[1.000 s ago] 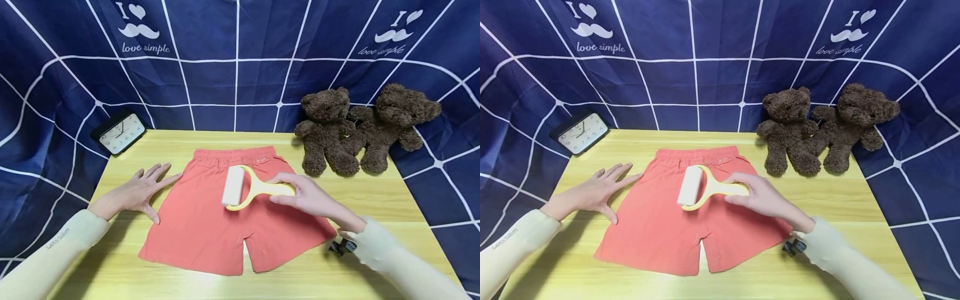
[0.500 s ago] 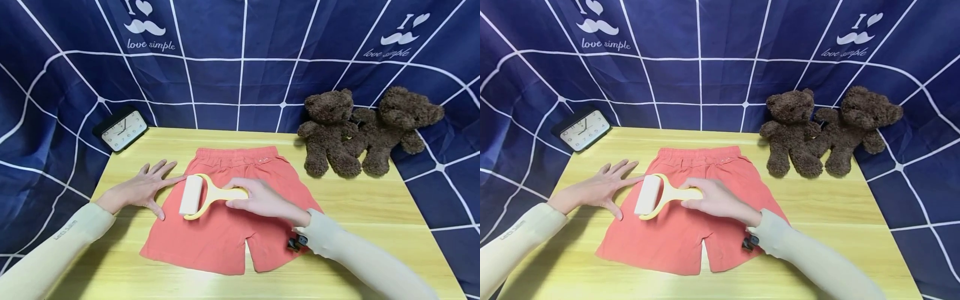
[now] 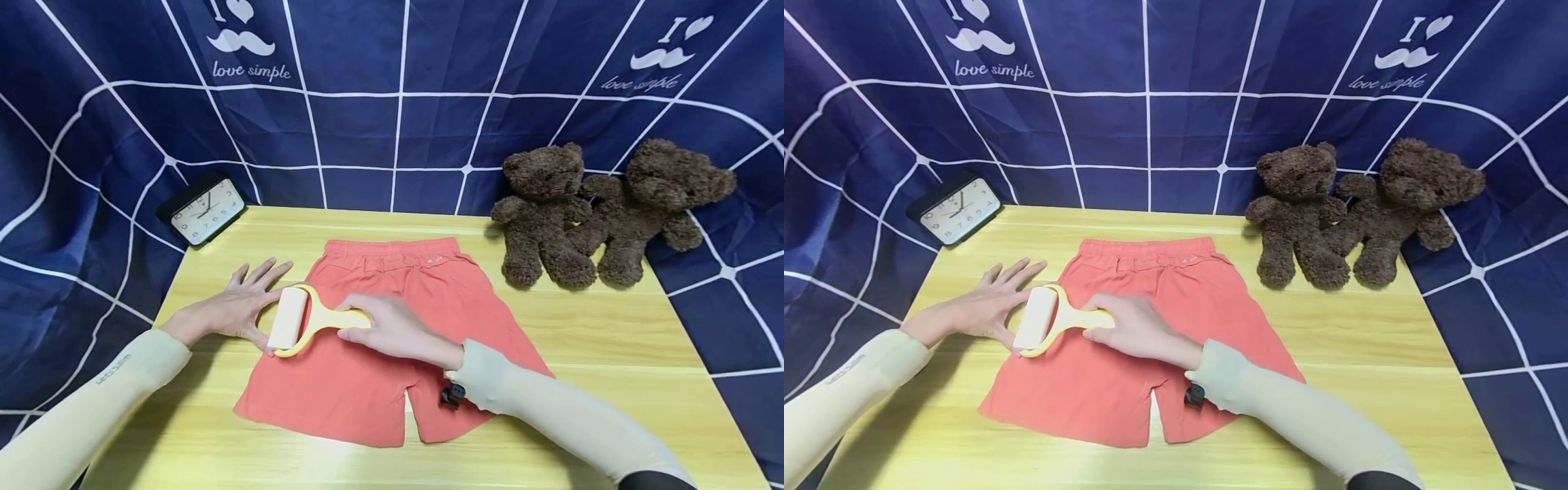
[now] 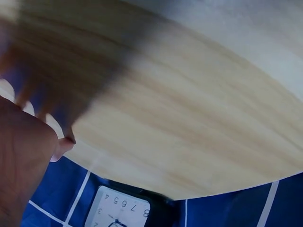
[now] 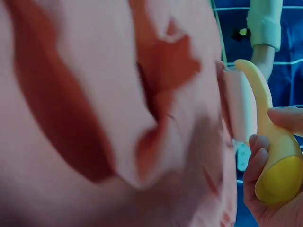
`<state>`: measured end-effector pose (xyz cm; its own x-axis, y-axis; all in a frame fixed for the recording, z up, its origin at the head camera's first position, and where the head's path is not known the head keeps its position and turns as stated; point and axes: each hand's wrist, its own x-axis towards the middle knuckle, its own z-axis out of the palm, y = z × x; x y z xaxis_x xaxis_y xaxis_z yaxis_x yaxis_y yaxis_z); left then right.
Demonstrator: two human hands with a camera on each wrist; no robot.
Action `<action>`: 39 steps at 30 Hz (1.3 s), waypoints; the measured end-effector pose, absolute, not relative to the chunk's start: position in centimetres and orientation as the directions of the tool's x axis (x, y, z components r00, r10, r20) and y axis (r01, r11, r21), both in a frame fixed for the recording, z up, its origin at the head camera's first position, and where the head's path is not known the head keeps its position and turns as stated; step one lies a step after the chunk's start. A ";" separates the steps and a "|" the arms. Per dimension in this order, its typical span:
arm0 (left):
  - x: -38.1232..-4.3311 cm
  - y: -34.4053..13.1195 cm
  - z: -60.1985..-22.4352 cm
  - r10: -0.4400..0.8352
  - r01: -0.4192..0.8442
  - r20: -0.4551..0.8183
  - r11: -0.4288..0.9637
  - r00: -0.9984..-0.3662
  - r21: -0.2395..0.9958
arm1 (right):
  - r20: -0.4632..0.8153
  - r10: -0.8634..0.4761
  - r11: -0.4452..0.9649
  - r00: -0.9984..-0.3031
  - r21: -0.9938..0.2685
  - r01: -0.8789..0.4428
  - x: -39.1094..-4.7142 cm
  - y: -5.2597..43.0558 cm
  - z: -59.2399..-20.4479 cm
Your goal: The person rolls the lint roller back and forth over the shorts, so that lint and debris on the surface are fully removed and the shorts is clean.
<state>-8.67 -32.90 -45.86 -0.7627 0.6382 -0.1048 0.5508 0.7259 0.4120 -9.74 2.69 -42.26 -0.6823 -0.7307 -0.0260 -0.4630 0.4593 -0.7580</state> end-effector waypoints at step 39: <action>-7.9 -31.9 -45.0 0.565 0.484 -0.145 0.791 -0.812 0.374 | -0.128 -0.745 0.435 -0.655 -0.837 -0.332 -12.0 3.6 -43.0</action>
